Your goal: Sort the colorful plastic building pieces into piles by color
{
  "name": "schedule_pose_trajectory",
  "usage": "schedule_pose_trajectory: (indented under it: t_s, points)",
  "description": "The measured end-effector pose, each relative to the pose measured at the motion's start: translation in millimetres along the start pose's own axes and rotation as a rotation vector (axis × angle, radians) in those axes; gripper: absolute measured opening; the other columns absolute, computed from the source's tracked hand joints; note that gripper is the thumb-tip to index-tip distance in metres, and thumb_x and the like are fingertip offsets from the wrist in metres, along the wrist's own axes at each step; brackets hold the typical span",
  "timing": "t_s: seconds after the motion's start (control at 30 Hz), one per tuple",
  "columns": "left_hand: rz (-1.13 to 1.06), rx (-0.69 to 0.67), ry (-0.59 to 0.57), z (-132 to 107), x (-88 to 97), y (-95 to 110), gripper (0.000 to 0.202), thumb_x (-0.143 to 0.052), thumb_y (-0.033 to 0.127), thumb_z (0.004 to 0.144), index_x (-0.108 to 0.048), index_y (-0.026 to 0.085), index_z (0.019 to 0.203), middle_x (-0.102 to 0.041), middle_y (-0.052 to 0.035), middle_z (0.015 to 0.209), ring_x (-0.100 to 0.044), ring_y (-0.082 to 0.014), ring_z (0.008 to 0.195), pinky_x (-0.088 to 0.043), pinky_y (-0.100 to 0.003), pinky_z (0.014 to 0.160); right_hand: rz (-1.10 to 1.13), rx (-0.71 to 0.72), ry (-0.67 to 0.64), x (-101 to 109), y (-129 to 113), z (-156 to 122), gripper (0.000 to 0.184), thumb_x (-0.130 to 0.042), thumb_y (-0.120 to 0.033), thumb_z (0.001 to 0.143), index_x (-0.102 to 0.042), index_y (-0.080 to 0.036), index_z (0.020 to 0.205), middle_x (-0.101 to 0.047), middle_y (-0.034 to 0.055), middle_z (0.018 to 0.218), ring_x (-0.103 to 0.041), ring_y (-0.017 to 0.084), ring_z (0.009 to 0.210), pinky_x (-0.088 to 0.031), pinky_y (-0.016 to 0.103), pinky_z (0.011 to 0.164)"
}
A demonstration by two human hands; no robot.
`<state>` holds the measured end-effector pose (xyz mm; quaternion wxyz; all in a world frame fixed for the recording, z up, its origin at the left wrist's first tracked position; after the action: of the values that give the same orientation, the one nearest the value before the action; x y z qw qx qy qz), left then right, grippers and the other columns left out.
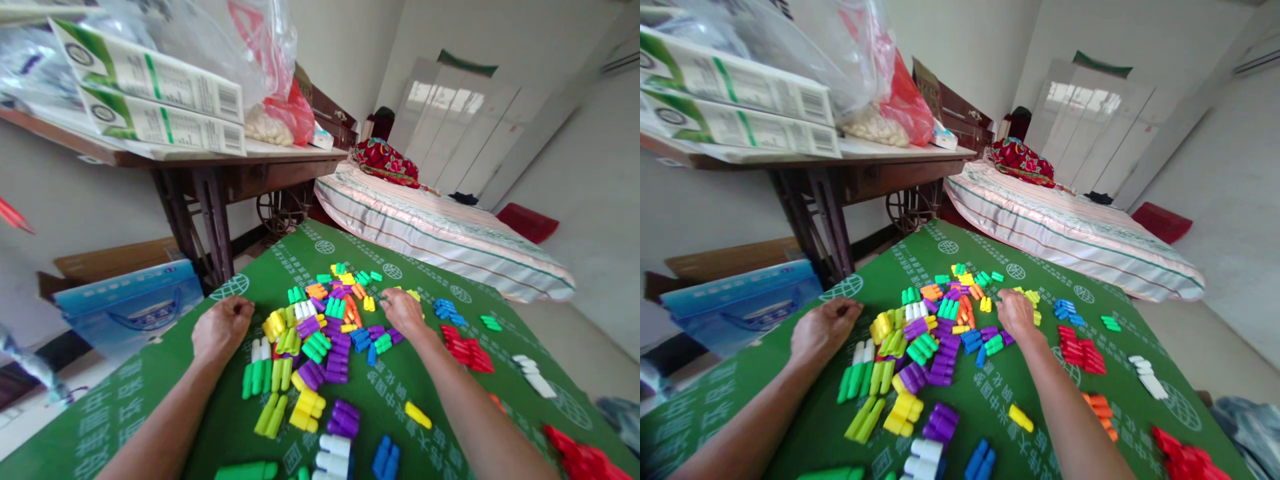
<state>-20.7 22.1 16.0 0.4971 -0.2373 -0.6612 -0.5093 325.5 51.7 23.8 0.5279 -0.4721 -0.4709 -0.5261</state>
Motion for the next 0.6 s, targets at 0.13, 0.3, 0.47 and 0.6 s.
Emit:
schedule_pose_trajectory:
  t_s: [0.13, 0.3, 0.47, 0.6]
  points:
    - [0.015, 0.008, -0.003, 2, -0.1, -1, 0.038, -0.036, 0.047, 0.081, -0.064, 0.026, 0.096, -0.068, -0.0064, 0.095, -0.061, -0.0265, 0.085, -0.038, -0.029, 0.059, 0.079, -0.041, -0.031, -6, -28, 7, 0.027, -0.053, -0.036, 0.083, -0.063, -0.024, 0.104, -0.070, 0.0060, 0.096, -0.064, 0.020, 0.091, -0.044, 0.027, 0.070]
    - [0.027, -0.001, -0.019, 5, -0.6, -2, 0.039, -0.036, 0.048, 0.081, -0.064, 0.026, 0.098, -0.068, -0.0065, 0.095, -0.061, -0.0260, 0.086, -0.038, -0.028, 0.059, 0.191, -0.107, -0.037, -14, -42, 14, 0.023, -0.058, -0.028, 0.077, -0.068, -0.023, 0.097, -0.070, 0.0081, 0.098, -0.064, 0.022, 0.093, -0.045, 0.027, 0.071]
    - [0.011, 0.001, -0.022, 4, -1.0, -2, 0.037, -0.038, 0.047, 0.080, -0.064, 0.026, 0.097, -0.068, -0.0059, 0.097, -0.060, -0.0258, 0.086, -0.037, -0.027, 0.058, 0.349, -0.185, -0.004, -8, -10, 7, 0.025, -0.060, -0.027, 0.073, -0.069, -0.025, 0.096, -0.072, 0.0033, 0.091, -0.066, 0.019, 0.086, -0.047, 0.025, 0.070]
    - [0.002, -0.001, -0.024, 3, -1.0, -1, 0.038, -0.038, 0.047, 0.080, -0.064, 0.026, 0.098, -0.068, -0.0060, 0.097, -0.061, -0.0257, 0.086, -0.038, -0.027, 0.059, 0.487, -0.234, 0.038, -5, 38, -14, 0.026, -0.061, -0.025, 0.071, -0.070, -0.020, 0.094, -0.072, 0.0058, 0.091, -0.067, 0.019, 0.081, -0.050, 0.026, 0.070]
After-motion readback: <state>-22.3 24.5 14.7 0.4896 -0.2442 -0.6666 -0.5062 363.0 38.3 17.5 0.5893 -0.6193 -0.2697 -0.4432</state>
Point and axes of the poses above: each hand's wrist, its own z-axis towards the middle knuckle, its own x-axis out of the back of the hand, y = z × x, the point moved 2 cm from there along z, towards the middle knuckle
